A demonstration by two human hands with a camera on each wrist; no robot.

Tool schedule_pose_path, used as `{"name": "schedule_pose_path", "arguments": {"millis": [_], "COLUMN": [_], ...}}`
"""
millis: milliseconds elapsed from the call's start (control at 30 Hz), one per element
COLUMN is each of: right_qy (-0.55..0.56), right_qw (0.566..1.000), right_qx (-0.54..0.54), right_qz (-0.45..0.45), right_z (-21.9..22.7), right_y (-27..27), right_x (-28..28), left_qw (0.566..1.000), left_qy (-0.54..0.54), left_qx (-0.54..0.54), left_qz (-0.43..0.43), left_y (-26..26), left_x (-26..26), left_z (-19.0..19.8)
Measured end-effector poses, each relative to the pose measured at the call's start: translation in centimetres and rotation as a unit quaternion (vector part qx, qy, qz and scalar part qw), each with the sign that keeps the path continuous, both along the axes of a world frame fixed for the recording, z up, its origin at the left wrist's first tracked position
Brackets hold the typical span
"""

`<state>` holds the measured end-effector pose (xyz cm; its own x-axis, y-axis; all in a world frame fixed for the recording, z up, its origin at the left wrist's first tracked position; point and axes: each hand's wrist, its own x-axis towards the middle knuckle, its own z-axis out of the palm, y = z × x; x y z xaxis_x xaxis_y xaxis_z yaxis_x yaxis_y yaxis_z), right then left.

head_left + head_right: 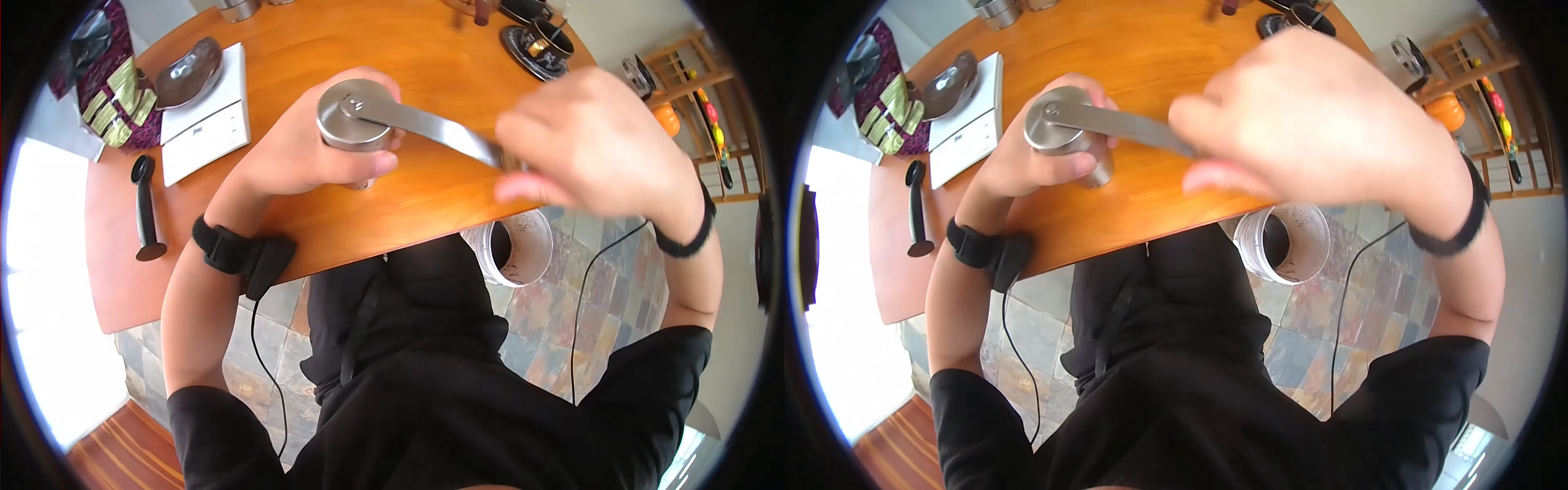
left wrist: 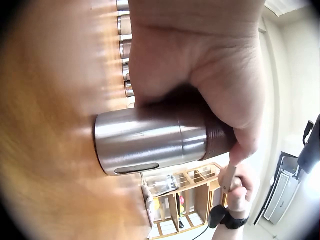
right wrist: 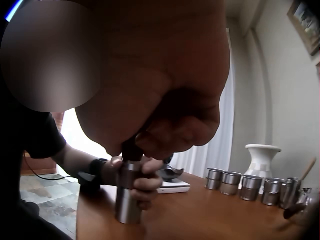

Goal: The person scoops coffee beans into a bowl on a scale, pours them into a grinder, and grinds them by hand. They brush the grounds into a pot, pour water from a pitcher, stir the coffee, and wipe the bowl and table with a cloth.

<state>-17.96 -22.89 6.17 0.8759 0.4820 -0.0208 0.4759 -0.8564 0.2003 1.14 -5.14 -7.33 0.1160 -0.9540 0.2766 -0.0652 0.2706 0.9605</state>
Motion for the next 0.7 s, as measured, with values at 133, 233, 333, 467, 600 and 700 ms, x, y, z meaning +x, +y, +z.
{"name": "schedule_pose_path", "arguments": {"millis": [133, 233, 333, 467, 600, 700], "right_qy": [0.069, 0.08, 0.089, 0.067, -0.004, -0.077], "right_qw": [0.992, 0.988, 0.982, 0.981, 0.974, 0.982], "right_qx": [0.072, 0.084, 0.106, 0.104, 0.134, 0.091], "right_qz": [0.078, 0.101, 0.132, 0.151, 0.183, 0.148], "right_z": [0.1, 0.0, -0.2, -0.1, -1.0, -1.2], "right_y": [3.9, 6.3, 8.4, 10.1, 10.3, 8.9], "right_x": [0.8, 2.7, 5.4, 9.3, 13.0, 15.9], "left_qw": [0.999, 0.999, 0.995, 0.992, 0.975, 0.991], "left_qy": [0.019, -0.012, -0.058, -0.096, 0.104, 0.012], "left_qx": [0.039, 0.003, -0.036, -0.057, -0.066, -0.044], "left_qz": [0.01, 0.04, 0.075, 0.061, 0.184, 0.125], "left_y": [-0.2, -0.4, -0.1, 2.0, 1.9, 0.0], "left_x": [0.7, 0.5, 0.4, -0.6, -0.2, 0.4], "left_z": [-0.1, 0.0, 0.8, 3.3, -2.9, -1.3]}}
